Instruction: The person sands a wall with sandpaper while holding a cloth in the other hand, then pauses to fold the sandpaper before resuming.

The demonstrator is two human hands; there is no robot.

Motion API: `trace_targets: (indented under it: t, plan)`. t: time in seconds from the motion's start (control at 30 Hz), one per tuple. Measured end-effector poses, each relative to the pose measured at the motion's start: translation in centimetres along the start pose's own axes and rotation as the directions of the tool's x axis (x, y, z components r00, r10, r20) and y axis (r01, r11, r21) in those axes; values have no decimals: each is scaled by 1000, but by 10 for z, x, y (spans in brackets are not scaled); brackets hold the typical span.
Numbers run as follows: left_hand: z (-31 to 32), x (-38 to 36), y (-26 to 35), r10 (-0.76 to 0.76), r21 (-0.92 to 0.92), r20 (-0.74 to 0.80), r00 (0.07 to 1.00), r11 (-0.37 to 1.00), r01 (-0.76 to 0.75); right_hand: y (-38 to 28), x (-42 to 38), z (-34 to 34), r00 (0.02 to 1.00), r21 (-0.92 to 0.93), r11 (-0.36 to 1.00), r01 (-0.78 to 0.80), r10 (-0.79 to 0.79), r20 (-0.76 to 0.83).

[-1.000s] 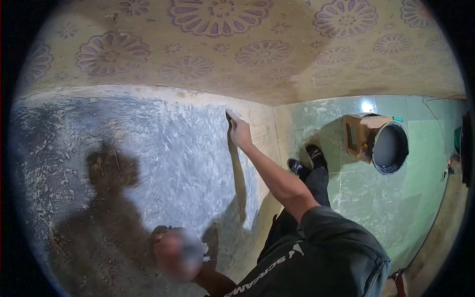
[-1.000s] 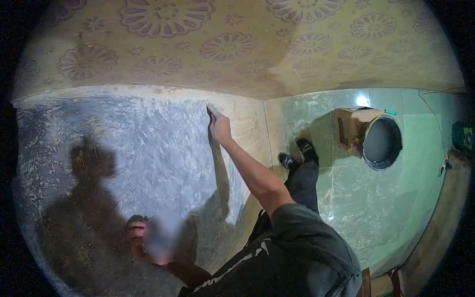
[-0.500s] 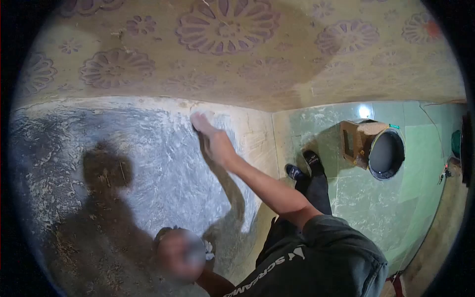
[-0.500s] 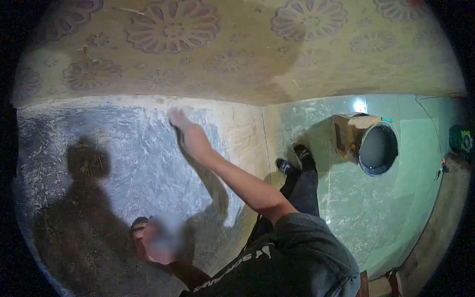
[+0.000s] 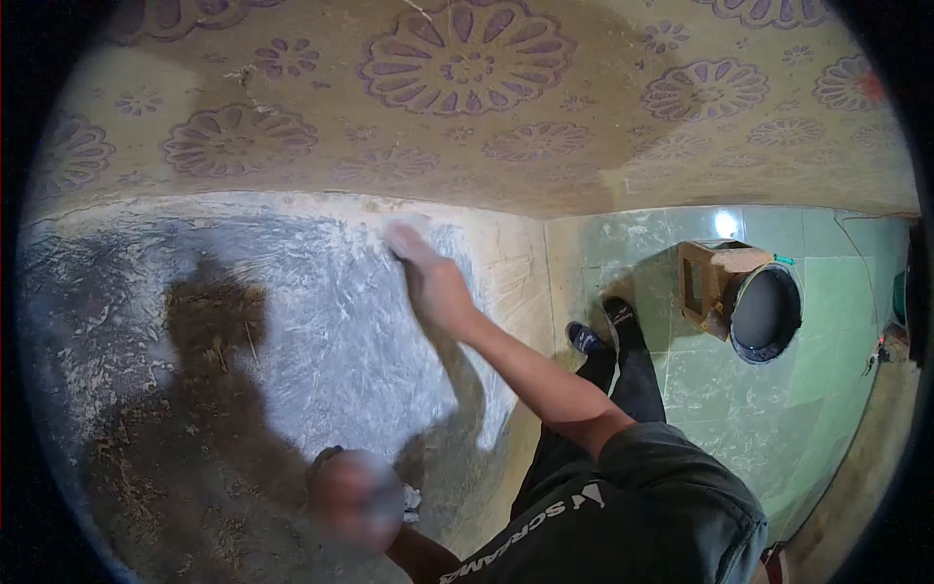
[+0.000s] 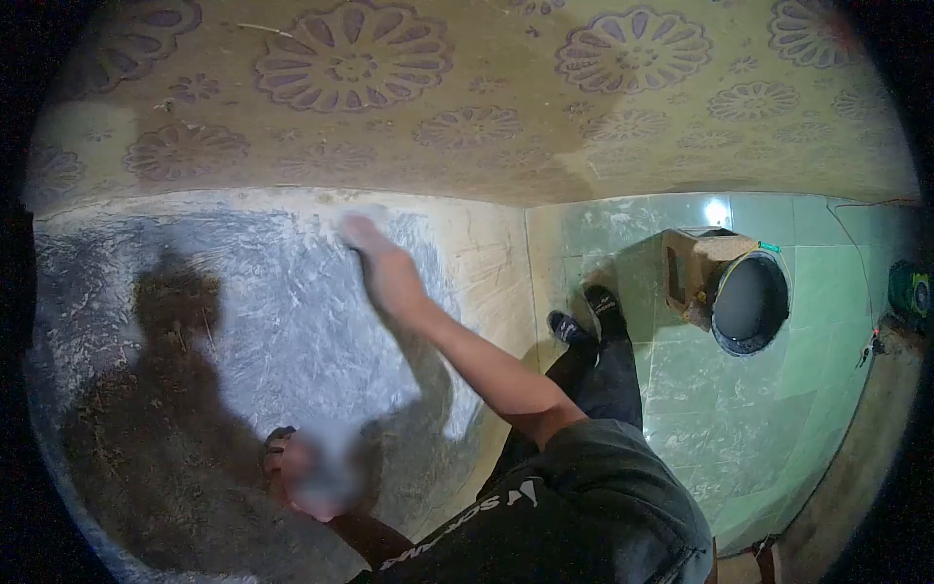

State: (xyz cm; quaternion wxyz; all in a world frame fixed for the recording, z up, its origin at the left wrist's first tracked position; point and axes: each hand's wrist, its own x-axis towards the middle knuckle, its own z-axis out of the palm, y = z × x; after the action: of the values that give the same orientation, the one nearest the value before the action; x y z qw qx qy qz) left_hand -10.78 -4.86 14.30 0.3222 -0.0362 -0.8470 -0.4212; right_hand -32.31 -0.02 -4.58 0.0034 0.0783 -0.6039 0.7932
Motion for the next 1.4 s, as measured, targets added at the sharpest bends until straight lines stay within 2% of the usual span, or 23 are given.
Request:
trace_targets:
  t: [0.07,0.13,0.17,0.2,0.23,0.27,0.3,0.4,0.43,0.53,0.6,0.67,0.73,0.8,0.87,0.9,1.0,1.07,1.1,1.13,1.2,1.23,1.4]
  plan:
    - [-3,-4,-4,12,29,10,1000,999,-12,61,-5,-12,999,-148,988,39,-42,-20]
    - [-9,-6,-2,16,98,57,998,995,-22,60,3,-26,980,-170,966,-193,198,13]
    - [-6,-2,-5,23,85,61,998,996,-28,37,8,-15,879,-166,881,-442,463,116]
    - [-1,2,-6,54,76,69,996,995,-60,23,0,11,965,28,968,-250,252,-77]
    - [-1,3,-2,73,78,82,994,994,-79,-5,5,22,997,-31,999,-33,31,-68]
    - [1,4,0,68,75,85,994,994,-74,-48,8,22,999,101,995,24,-19,-51]
    - [3,7,-1,78,56,82,994,995,-83,-71,11,14,987,37,994,105,-109,122]
    - [-2,11,1,79,57,106,991,995,-85,-37,6,6,988,17,996,92,-93,124]
    - [0,12,-3,78,48,122,989,995,-84,-8,0,6,1000,-4,1000,29,-29,6]
    - [-3,11,-1,-35,87,133,991,996,23,59,-3,-22,996,-239,967,-90,89,-17]
    - [5,16,-7,64,40,96,993,997,-68,33,6,-10,904,-158,909,-386,407,131]
    - [5,18,-8,91,13,162,983,996,-94,-19,10,23,999,-79,997,21,-25,-45]
    - [0,12,-8,70,24,127,990,997,-73,-95,24,21,975,-32,977,211,-207,84]
    - [1,13,-7,2,19,132,991,1000,-5,-85,23,30,972,1,973,230,-230,48]
    - [-2,14,-16,43,-19,99,994,999,-42,-44,16,20,1000,81,997,6,-8,18]
    - [-3,13,-17,52,-42,117,992,998,-47,-7,9,11,1000,-99,995,0,2,27]
    - [-3,13,-16,82,-89,138,987,994,-70,25,12,-13,1000,-172,985,-12,14,12]
    - [0,14,-13,53,-71,98,994,996,-47,-22,20,-2,934,-264,915,-307,342,99]
    - [3,14,-13,49,-64,80,996,997,-44,-4,16,23,1000,-251,968,23,-25,-7]
    - [5,16,-13,55,-76,83,995,996,-49,-59,21,19,996,-161,985,-56,67,61]
    - [5,17,-13,56,-60,83,995,997,-51,-76,26,22,981,-162,968,192,-183,69]
    - [3,16,-12,52,-55,84,995,997,-48,-71,24,16,989,-66,989,132,-126,83]
    - [4,16,-11,66,-32,100,993,997,-64,8,15,-12,997,-157,987,27,-14,81]
